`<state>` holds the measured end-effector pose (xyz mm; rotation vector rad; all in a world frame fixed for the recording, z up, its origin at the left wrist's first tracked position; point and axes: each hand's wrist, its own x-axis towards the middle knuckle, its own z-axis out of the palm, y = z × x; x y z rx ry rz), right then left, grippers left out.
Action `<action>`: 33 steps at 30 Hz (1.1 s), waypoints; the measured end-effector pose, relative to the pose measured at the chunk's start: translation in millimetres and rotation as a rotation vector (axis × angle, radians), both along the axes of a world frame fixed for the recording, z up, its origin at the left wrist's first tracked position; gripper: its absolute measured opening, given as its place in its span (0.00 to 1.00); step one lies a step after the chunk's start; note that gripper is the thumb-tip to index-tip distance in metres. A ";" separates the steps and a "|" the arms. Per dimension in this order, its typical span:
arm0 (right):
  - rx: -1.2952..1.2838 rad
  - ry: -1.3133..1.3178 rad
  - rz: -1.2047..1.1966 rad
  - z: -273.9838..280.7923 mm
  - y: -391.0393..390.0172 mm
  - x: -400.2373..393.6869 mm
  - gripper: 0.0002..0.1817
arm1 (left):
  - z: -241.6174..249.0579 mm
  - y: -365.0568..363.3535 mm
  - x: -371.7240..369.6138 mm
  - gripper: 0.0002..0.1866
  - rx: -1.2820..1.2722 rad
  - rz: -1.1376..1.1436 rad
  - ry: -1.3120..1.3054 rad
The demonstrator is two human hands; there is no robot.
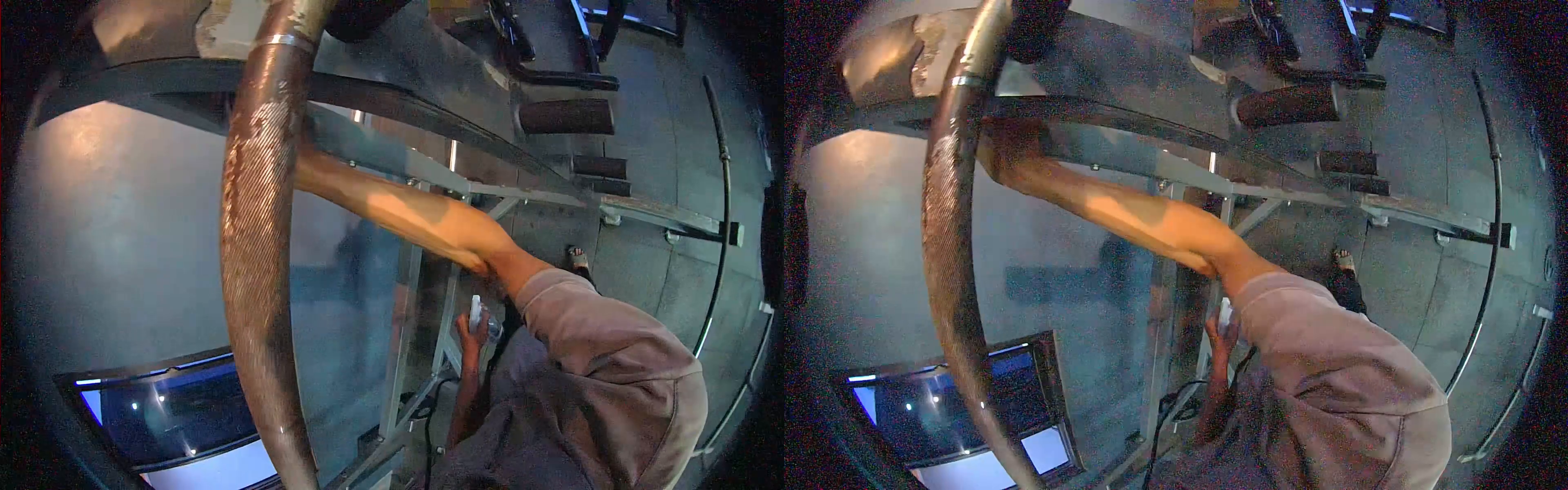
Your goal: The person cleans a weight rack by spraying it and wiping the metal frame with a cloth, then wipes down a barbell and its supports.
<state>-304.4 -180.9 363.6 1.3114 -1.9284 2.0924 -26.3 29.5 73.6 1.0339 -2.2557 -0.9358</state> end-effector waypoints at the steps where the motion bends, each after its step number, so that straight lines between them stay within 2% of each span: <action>1: -0.038 -0.012 -0.045 -8.9 -2.8 0.3 0.19 | -3.1 -1.0 1.7 0.16 -0.004 0.017 -0.005; 2: -0.061 -0.047 -0.112 -21.8 -6.0 3.1 0.19 | -6.8 -2.0 3.8 0.16 -0.008 0.034 -0.010; 4: -0.087 -0.096 -0.213 -32.0 -6.5 8.2 0.20 | -18.0 -10.3 12.1 0.15 0.146 0.099 -0.158; 5: -0.092 -0.092 -0.206 -33.9 -9.3 11.9 0.20 | -21.7 -7.6 19.8 0.15 0.019 0.081 -0.111; 6: -0.101 -0.070 -0.162 -21.6 -2.2 16.3 0.20 | -9.5 -2.0 18.4 0.14 -0.108 0.066 -0.063; 9: -0.105 0.034 0.001 7.6 6.2 14.8 0.22 | 8.2 9.9 5.3 0.13 -0.060 0.147 -0.027; 12: -0.111 0.046 0.057 -6.2 5.0 8.0 0.23 | -21.4 4.3 24.0 0.13 0.173 0.185 -0.101; 14: -0.139 -0.048 -0.039 -28.6 -2.9 7.0 0.24 | -44.4 -0.2 39.4 0.13 0.328 0.214 -0.083; 15: -0.151 -0.110 -0.111 -47.7 -12.0 11.2 0.23 | -37.6 -0.7 41.1 0.12 0.316 0.205 -0.128; 16: -0.153 -0.173 -0.179 -55.7 -9.8 14.6 0.23 | -8.7 12.3 28.9 0.12 0.173 0.163 -0.216; 17: -0.195 -0.160 -0.301 -59.0 -14.8 14.5 0.21 | -33.0 6.5 42.5 0.12 0.145 0.113 -0.224; 19: -0.216 -0.223 0.025 -24.4 6.8 5.4 0.20 | -30.7 8.2 35.2 0.11 0.182 0.161 -0.188; 21: -0.288 -0.179 -0.011 -14.0 3.7 13.0 0.20 | -26.7 9.0 34.6 0.12 0.207 0.133 -0.131; 23: -0.411 0.012 -0.405 -10.4 -20.9 22.2 0.19 | -28.5 8.5 30.6 0.12 0.191 0.160 -0.148; 25: -0.254 -0.364 -0.008 -58.2 -46.9 15.7 0.20 | -28.9 2.7 25.4 0.10 0.213 0.175 -0.138; 27: -0.193 -0.133 -0.452 -125.6 -46.9 19.6 0.24 | -17.4 5.5 26.9 0.09 0.288 0.187 -0.117; 28: -0.091 -0.323 -0.243 -164.5 -18.4 15.0 0.28 | -15.5 10.4 23.4 0.08 0.284 0.209 -0.043; 30: 0.128 -0.455 -0.097 -300.1 -33.4 21.6 0.22 | -14.5 13.1 17.8 0.07 0.270 0.239 0.101; 31: 0.274 -0.479 0.048 -369.3 -52.7 27.6 0.19 | -9.9 15.5 21.6 0.07 0.269 0.232 0.053; 32: 0.353 -0.496 0.147 -414.9 -68.6 36.0 0.16 | -3.5 16.1 24.0 0.07 0.271 0.221 0.004; 33: 0.238 -0.538 0.017 -375.6 -58.8 32.2 0.16 | -4.3 12.7 20.0 0.07 0.272 0.204 -0.033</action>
